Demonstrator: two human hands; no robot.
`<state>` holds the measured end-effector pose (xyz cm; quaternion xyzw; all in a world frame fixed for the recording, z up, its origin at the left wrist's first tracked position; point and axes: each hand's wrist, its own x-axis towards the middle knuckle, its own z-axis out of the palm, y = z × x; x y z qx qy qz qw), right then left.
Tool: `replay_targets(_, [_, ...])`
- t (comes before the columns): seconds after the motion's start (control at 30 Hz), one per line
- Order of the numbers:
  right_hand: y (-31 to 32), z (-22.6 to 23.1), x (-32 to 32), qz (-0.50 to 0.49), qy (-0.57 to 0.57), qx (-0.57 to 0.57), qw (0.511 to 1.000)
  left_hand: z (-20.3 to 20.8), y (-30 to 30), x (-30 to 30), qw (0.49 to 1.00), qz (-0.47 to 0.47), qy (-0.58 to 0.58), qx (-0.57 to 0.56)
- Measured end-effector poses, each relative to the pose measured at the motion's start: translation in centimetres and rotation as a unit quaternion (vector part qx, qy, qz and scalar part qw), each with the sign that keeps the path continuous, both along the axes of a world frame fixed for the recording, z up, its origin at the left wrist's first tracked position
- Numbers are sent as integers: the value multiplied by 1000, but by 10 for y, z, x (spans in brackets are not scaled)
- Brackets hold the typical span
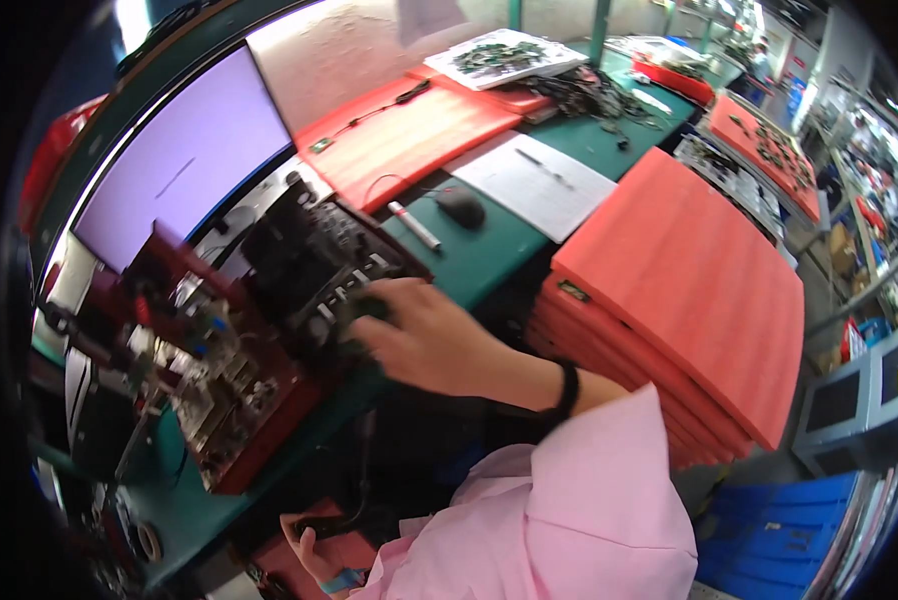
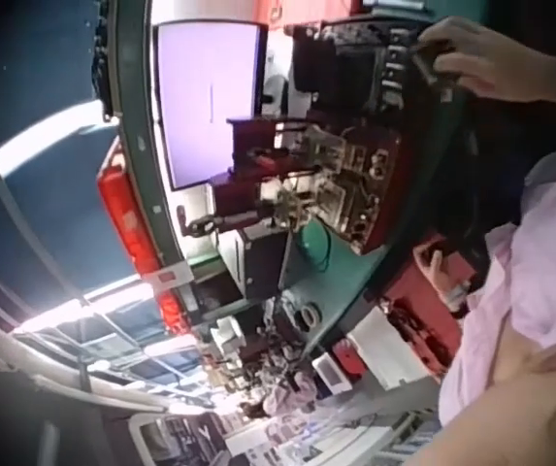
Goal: The person marks circuit boards with a pen, moves a foam sheet, and places a circuit board into a testing fixture. They pull a lever, press buttons on a control panel, and use a mouse before removing the board and returning it to the foam sheet.
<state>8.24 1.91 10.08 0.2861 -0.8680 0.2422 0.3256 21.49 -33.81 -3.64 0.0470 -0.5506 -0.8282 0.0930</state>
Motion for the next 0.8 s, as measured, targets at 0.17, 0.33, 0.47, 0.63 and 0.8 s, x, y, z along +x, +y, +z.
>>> replay_targets(0.17, [114,-31,73,-286,-44,-18,957,40,88,-75,977,-196,25,-84])
replay_targets(0.33, [181,-35,149,-543,-61,12,837,70,188,-132,928,-344,56,-133])
replay_targets(0.47, [208,-27,204,-671,-82,13,737,87,273,-161,909,-383,98,-132])
replay_targets(0.63, [223,-20,255,-766,-142,-14,627,120,368,-162,872,-488,14,-36])
replay_targets(0.8, [229,-25,297,-820,-166,-30,546,128,434,-160,809,-587,13,-31])
